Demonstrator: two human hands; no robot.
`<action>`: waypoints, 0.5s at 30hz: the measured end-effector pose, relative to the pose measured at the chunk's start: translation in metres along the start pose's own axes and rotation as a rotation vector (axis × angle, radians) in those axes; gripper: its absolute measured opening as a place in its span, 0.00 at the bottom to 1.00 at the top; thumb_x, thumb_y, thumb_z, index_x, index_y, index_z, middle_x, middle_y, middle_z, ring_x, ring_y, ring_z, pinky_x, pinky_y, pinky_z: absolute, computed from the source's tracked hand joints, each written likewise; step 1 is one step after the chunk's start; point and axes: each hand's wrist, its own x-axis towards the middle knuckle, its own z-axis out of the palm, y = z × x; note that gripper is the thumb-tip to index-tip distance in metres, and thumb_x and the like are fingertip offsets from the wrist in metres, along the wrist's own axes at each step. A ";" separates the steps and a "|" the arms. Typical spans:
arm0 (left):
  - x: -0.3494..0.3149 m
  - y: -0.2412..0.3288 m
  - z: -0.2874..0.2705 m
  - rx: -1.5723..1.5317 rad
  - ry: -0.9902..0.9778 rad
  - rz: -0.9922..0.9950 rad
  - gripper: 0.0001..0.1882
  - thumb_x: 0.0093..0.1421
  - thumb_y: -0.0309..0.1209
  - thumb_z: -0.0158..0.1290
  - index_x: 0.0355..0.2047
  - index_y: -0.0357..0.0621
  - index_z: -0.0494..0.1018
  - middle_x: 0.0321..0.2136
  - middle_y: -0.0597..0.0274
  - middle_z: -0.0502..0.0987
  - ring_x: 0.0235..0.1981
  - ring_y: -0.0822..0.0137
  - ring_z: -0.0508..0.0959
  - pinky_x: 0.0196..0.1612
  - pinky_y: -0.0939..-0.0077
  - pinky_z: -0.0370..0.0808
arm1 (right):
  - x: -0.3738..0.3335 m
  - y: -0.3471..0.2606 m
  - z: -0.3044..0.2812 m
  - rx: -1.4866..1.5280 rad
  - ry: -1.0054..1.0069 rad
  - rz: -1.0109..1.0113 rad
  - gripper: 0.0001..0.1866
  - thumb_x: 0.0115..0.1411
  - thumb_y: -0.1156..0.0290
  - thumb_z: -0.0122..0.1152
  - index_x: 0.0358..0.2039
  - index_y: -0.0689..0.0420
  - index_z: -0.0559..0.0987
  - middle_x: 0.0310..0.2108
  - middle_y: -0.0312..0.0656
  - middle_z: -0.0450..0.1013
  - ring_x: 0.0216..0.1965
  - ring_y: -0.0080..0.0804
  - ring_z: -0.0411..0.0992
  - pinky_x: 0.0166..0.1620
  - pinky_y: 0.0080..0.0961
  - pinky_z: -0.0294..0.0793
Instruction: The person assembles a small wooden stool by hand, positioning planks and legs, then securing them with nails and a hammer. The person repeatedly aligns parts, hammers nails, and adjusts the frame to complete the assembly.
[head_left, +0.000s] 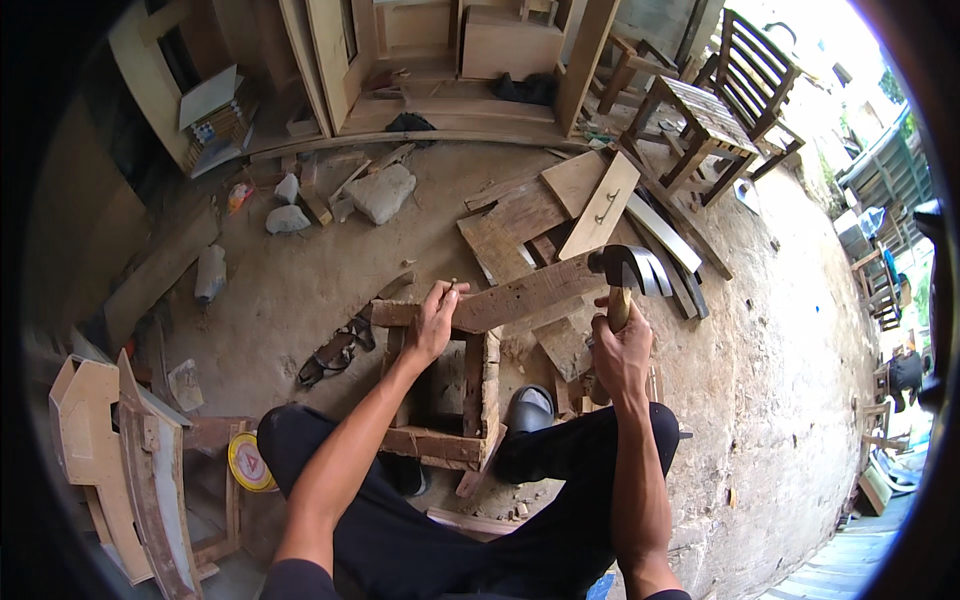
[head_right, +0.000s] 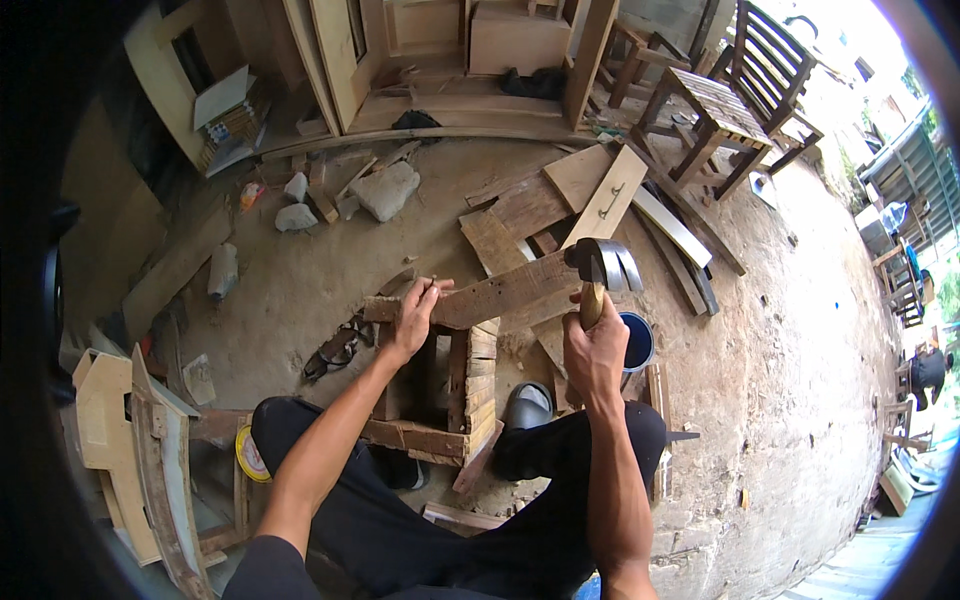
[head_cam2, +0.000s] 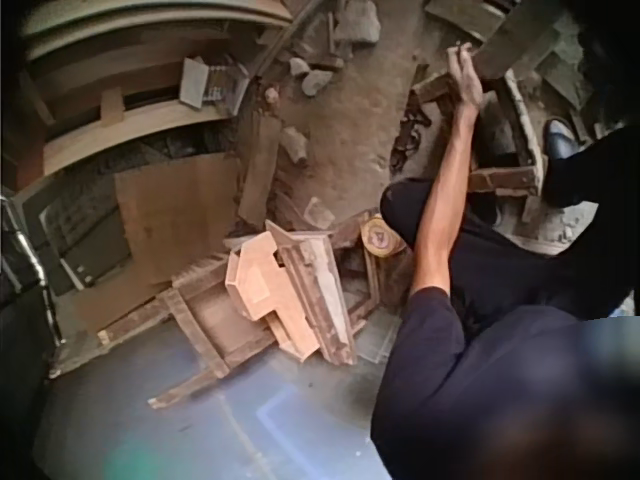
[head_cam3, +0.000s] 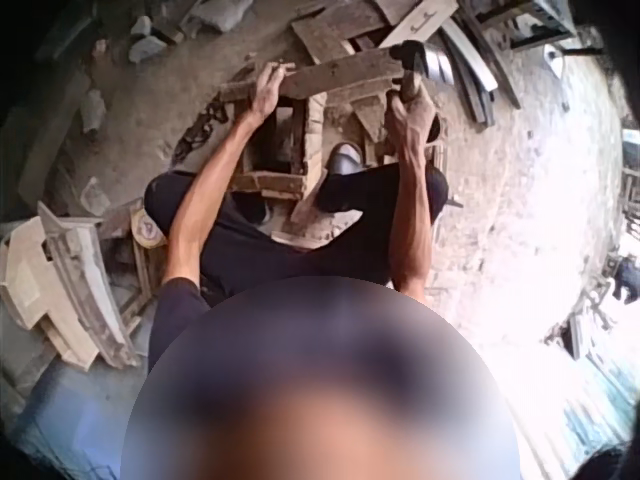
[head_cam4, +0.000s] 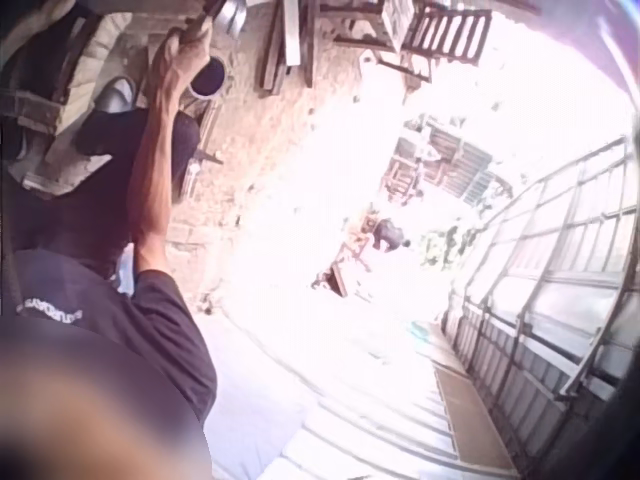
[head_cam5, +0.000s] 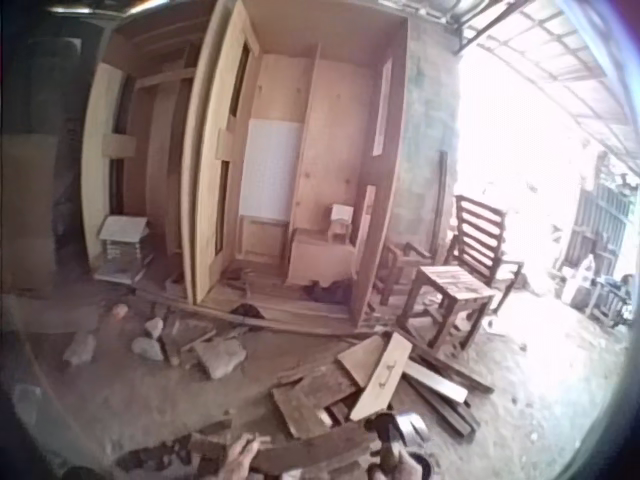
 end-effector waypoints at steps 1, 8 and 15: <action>-0.002 0.002 0.000 -0.021 0.052 -0.021 0.16 0.68 0.38 0.42 0.42 0.39 0.74 0.42 0.55 0.73 0.43 0.65 0.76 0.49 0.72 0.69 | -0.002 0.001 0.005 -0.005 -0.019 0.032 0.10 0.53 0.75 0.53 0.36 0.62 0.75 0.18 0.36 0.67 0.21 0.20 0.64 0.26 0.21 0.65; -0.008 0.014 -0.021 -0.352 0.119 -0.210 0.12 0.64 0.36 0.51 0.41 0.42 0.75 0.34 0.64 0.79 0.37 0.75 0.77 0.45 0.79 0.70 | -0.014 0.009 0.033 -0.003 -0.135 -0.070 0.09 0.55 0.76 0.52 0.38 0.62 0.73 0.18 0.34 0.67 0.14 0.18 0.64 0.18 0.21 0.64; -0.015 0.001 -0.013 -0.445 0.167 -0.083 0.09 0.60 0.33 0.57 0.36 0.40 0.79 0.34 0.64 0.80 0.38 0.74 0.77 0.49 0.79 0.71 | -0.030 -0.002 0.050 -0.222 -0.264 -0.080 0.13 0.52 0.73 0.55 0.38 0.66 0.73 0.22 0.50 0.70 0.25 0.35 0.69 0.31 0.29 0.69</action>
